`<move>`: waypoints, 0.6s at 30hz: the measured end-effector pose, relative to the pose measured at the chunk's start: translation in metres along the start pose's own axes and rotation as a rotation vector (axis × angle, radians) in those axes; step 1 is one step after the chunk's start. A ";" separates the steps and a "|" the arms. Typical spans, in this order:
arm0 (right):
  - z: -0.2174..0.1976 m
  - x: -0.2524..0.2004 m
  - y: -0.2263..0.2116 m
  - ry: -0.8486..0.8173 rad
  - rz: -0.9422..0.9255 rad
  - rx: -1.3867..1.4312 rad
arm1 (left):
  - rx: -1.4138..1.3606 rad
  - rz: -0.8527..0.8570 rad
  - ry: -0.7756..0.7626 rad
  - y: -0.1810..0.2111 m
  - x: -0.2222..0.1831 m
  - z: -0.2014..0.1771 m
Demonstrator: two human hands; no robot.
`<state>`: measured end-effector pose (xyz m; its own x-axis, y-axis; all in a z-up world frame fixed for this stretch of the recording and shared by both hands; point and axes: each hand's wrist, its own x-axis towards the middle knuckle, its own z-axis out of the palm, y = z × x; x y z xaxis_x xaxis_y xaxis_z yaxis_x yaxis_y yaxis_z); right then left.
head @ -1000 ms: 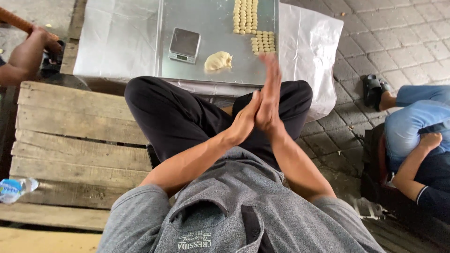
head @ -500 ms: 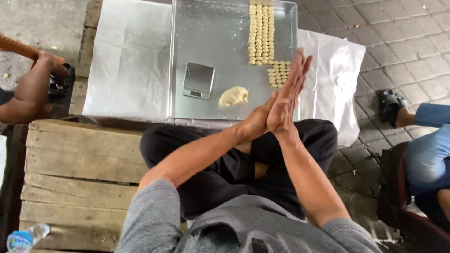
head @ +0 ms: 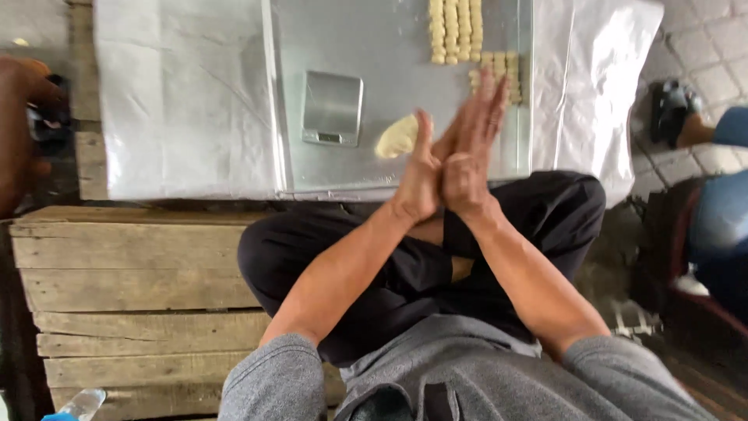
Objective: The person sits cross-legged and repeatedly pinches off small pieces of dough from a larger lump, rolls them into balls between their palms, and places them in rows on a metal tray. A digital scale is present on the tray but not actively used during the clip.
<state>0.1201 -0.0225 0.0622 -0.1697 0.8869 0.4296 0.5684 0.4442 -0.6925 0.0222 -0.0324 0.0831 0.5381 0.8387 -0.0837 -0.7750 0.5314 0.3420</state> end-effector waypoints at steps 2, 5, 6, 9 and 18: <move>0.012 -0.023 0.006 -0.086 -0.206 0.023 | -0.318 0.128 0.072 0.008 0.005 -0.001; 0.008 -0.009 -0.009 -0.123 -0.135 0.037 | 0.227 0.386 -0.092 -0.041 0.019 -0.039; 0.008 -0.001 -0.010 -0.122 -0.127 0.040 | 0.227 0.378 -0.088 -0.031 0.015 -0.029; 0.005 0.011 0.005 -0.161 -0.052 0.072 | -0.029 0.100 0.051 -0.016 0.007 -0.007; 0.004 -0.024 -0.013 -0.213 -0.230 0.025 | 0.079 0.245 -0.085 -0.012 0.019 -0.037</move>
<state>0.1137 -0.0490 0.0588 -0.4576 0.7684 0.4474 0.4758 0.6367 -0.6068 0.0294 -0.0182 0.0429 0.3663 0.9263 0.0880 -0.8589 0.3002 0.4150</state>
